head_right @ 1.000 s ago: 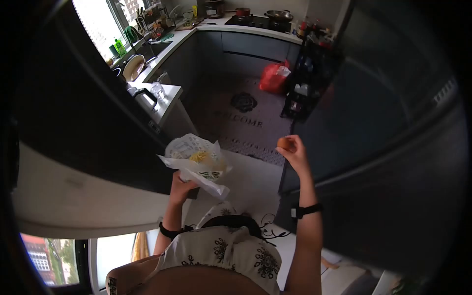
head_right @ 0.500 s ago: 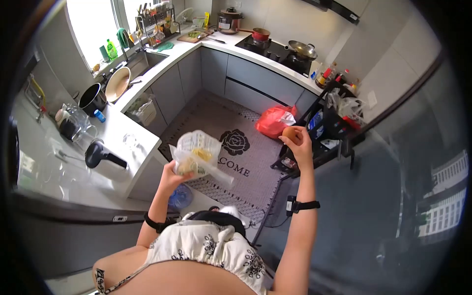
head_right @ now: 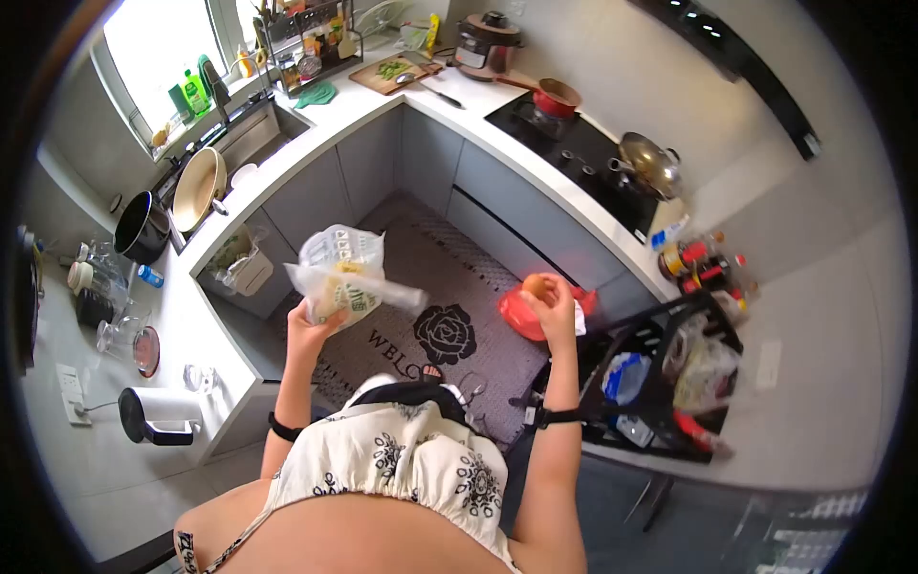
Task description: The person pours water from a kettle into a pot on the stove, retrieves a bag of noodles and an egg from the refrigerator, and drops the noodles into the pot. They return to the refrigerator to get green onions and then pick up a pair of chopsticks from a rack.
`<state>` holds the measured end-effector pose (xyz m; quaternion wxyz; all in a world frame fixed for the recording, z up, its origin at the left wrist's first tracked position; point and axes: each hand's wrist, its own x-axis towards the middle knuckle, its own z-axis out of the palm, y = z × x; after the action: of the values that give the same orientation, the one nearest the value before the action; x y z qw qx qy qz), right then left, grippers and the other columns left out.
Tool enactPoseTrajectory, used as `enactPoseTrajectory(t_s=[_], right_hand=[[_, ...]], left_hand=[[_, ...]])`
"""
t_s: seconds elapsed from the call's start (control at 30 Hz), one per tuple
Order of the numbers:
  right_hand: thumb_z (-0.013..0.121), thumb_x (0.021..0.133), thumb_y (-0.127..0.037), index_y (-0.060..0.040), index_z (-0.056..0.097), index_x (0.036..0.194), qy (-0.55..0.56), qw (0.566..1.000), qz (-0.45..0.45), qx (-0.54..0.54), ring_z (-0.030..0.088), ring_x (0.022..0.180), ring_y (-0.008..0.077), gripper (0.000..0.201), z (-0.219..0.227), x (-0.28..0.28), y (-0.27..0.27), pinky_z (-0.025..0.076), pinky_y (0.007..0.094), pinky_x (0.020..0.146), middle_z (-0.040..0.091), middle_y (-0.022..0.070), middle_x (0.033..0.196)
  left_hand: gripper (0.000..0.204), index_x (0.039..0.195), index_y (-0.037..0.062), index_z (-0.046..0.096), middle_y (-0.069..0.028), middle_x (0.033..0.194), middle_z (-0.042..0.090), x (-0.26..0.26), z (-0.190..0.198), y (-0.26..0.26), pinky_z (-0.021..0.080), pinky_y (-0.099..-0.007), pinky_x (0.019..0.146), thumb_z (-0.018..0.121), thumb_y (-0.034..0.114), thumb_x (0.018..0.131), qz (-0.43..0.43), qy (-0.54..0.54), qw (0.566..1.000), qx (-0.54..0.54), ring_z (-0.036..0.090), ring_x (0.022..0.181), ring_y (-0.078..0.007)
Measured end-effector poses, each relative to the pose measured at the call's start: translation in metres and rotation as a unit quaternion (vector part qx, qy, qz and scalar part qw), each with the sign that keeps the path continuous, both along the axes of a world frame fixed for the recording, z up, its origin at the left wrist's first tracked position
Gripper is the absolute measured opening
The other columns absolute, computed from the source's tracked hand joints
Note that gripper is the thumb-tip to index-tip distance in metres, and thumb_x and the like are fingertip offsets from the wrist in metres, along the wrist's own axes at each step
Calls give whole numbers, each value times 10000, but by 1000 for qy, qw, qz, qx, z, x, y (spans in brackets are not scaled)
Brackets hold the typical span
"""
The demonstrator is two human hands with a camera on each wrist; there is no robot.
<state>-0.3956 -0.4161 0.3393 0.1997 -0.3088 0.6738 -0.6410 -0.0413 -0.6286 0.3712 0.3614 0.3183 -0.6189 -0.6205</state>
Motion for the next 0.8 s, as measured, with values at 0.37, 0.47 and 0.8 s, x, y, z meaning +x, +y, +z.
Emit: enactPoseTrajectory(t_s=[0.37,0.47,0.8], right_hand=[[756,781,-122,-4,539,1118,-57,988,128,66,598,716,89,418,-2,-153,-299,446,207,544,639,76,965],[760,779,-126,4,552,1096,-46,991,116,49,571,664,81,402,-13,-184,-384,443,204,546,643,67,903],[763,783,-248,2,581,1060,-25,996,16,86,557,716,93,415,-62,-305,-620,451,232,574,622,53,890]], left_hand=[[341,1005,9,675,-17,974,655,-119,-13,-182,467,-261,800,795,75,692,105,-32,994,10,593,886,-103],[331,1017,9,671,-22,976,658,-156,-17,-260,465,-261,806,777,64,709,139,0,989,57,588,892,-98],[338,1009,-9,659,-31,1003,642,-292,14,-433,454,-265,823,778,70,703,124,-30,992,-14,583,903,-105]])
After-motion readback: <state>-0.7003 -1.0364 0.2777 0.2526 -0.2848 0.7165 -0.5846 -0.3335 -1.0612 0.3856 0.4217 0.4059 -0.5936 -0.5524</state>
